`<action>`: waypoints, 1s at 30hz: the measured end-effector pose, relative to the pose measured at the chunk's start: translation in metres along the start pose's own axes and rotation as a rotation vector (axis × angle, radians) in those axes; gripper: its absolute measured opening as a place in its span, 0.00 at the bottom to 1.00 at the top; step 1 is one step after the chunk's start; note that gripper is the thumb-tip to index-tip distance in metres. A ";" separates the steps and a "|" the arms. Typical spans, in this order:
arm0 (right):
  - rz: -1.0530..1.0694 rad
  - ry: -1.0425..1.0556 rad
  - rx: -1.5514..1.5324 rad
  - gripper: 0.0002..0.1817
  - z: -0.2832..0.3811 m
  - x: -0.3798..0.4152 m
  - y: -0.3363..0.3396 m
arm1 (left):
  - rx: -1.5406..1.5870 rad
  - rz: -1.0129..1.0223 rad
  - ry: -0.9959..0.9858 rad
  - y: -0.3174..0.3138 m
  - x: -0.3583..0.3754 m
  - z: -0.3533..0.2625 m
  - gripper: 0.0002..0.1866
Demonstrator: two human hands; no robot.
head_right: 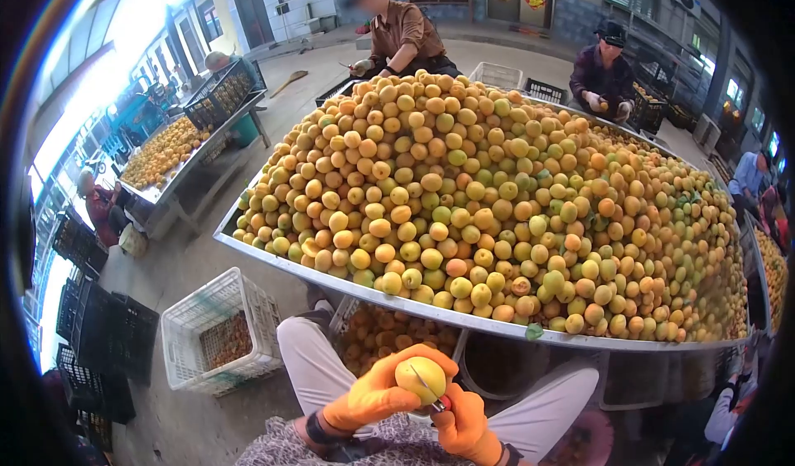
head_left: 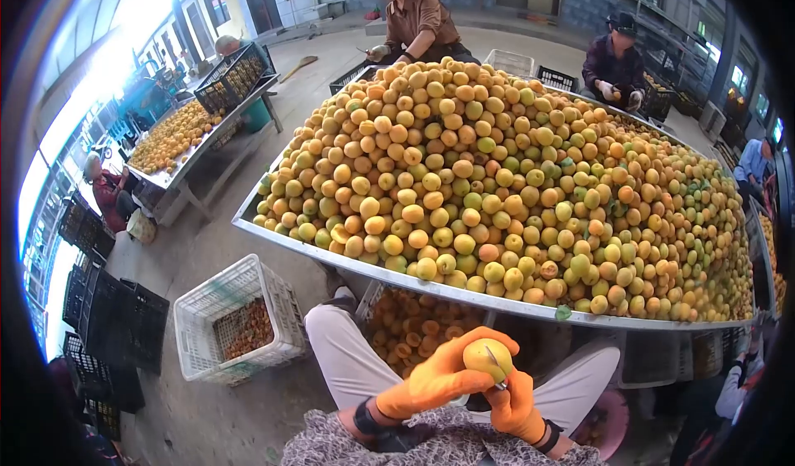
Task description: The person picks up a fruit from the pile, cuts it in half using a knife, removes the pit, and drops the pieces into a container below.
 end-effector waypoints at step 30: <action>-0.139 -0.281 -0.241 0.19 0.015 -0.026 0.039 | 0.176 -0.126 -0.024 0.061 -0.001 0.036 0.27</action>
Point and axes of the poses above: each hand's wrist, its own x-axis away from the middle knuckle, its own y-axis out of the back of the hand, z = x × y, the point moved 9 cm from there along -x, towards the middle knuckle, and after that the axes turned 3 degrees about -x, right-handed, at the moved point
